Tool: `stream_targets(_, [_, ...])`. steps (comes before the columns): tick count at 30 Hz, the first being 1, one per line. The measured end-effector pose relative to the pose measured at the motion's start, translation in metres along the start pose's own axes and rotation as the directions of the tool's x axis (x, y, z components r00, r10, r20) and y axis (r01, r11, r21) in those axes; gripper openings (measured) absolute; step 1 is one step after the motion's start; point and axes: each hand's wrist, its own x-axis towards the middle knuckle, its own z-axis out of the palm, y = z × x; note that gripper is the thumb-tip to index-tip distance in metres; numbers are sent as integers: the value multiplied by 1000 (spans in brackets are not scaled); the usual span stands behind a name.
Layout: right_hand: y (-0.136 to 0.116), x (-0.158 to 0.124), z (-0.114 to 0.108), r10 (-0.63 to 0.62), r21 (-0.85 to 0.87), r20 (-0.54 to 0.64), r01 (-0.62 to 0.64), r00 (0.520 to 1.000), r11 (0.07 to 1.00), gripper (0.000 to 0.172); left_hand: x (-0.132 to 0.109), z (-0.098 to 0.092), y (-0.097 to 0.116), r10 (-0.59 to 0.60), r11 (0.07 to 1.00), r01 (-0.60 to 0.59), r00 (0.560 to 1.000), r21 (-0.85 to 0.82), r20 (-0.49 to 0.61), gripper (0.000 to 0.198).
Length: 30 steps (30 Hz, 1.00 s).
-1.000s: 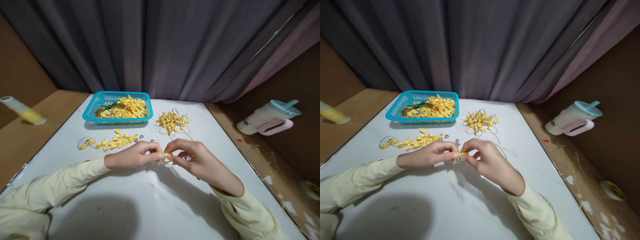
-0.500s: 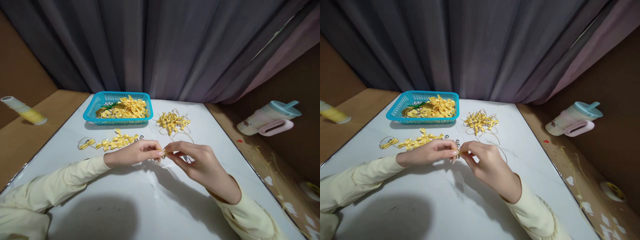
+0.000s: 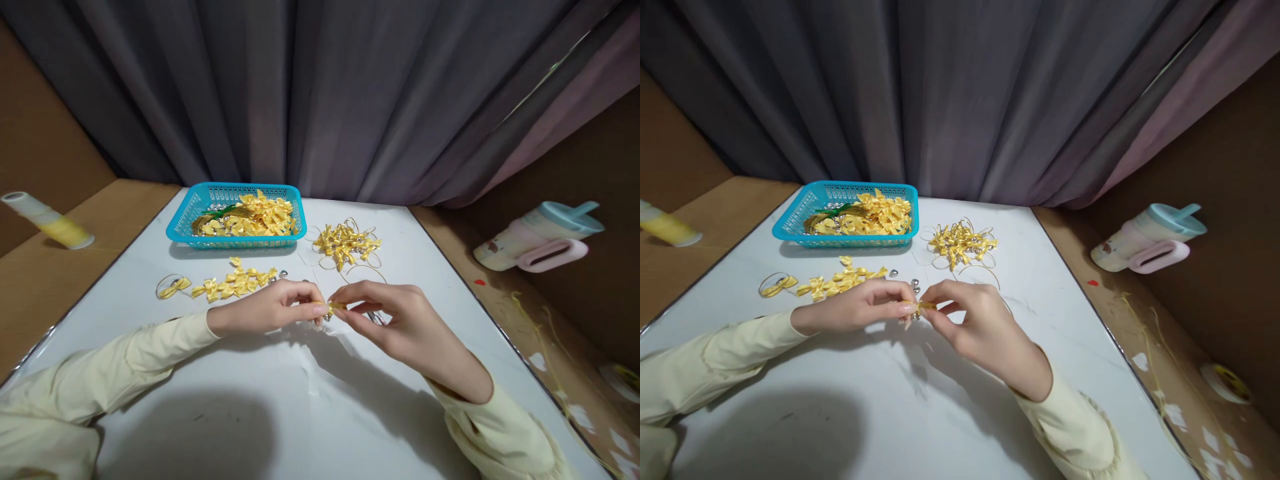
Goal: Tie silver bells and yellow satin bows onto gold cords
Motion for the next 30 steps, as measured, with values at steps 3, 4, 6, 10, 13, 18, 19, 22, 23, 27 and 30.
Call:
stream_targets(3, [12,5,-7,155,122,0,-154,988,980,13,0,0,-1,-10,999,9,1000,44,22,26])
stream_targets(4, [17,7,-8,195,146,29,-197,980,969,17,0,0,-1,-14,999,13,999,47,29,27])
stream_targets(6, [29,11,-7,249,183,202,-287,947,940,30,0,0,-2,-14,999,13,999,45,37,26])
stream_targets(10, [47,18,8,229,266,559,-434,797,861,47,0,-1,-3,-13,999,10,998,43,62,24])
stream_targets(13, [52,22,23,190,329,603,-459,774,825,31,0,-1,-3,-31,998,26,996,58,89,24])
stream_targets(18, [49,24,29,218,362,513,-440,830,822,16,-1,1,-3,-33,996,23,991,81,129,24])
stream_targets(19, [48,25,27,231,372,467,-426,854,825,16,-1,2,-3,-34,996,21,990,91,136,25])
stream_targets(22, [45,26,20,241,433,382,-403,892,806,18,-1,2,-3,-39,993,21,987,119,156,26])
stream_targets(23, [45,26,19,246,455,363,-401,899,795,19,-1,3,-3,-41,992,21,986,127,160,27])
stream_targets(27, [41,26,14,269,514,245,-360,931,779,23,-1,4,-2,-64,991,43,984,126,165,27])
stream_targets(30, [35,23,11,251,614,193,-316,949,723,28,0,6,-3,-95,988,74,984,138,153,25])
